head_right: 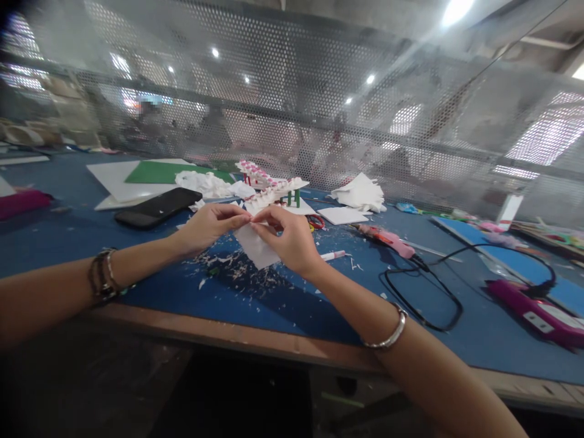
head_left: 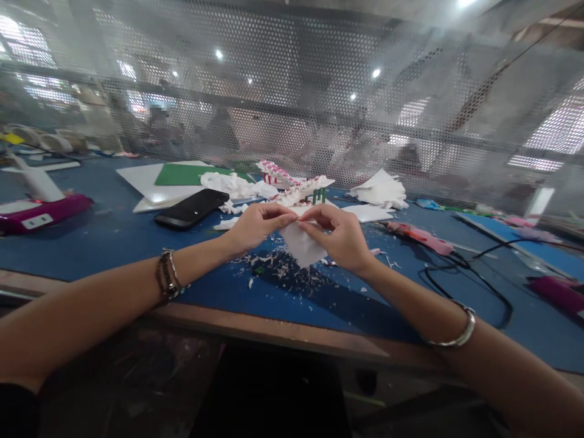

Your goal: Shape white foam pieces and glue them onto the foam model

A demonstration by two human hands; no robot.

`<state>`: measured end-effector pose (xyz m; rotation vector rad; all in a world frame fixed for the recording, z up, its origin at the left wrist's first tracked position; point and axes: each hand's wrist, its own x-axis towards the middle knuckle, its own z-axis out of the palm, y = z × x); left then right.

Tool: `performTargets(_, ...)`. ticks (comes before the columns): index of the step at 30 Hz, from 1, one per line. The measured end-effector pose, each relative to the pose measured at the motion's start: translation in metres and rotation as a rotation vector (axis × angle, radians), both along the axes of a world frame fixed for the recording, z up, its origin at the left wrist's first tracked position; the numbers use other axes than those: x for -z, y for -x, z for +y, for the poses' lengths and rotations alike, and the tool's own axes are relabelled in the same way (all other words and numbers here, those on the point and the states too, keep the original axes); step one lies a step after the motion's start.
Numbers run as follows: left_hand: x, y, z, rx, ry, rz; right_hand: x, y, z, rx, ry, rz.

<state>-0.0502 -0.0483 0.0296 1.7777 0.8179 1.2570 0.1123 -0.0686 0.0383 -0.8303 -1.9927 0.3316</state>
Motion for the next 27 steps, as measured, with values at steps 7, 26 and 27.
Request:
performTargets(7, -0.001, -0.001, -0.001, 0.020, -0.027, 0.013, -0.005, 0.001, -0.003, 0.101, -0.033, -0.094)
performTargets(26, -0.001, 0.003, -0.007, -0.178, -0.468, 0.406, 0.003, 0.001, 0.004, 0.076, 0.059, 0.005)
performTargets(27, -0.001, 0.003, -0.005, -0.159, -0.433, 0.383, 0.002, 0.001, 0.004, 0.065, 0.071, 0.013)
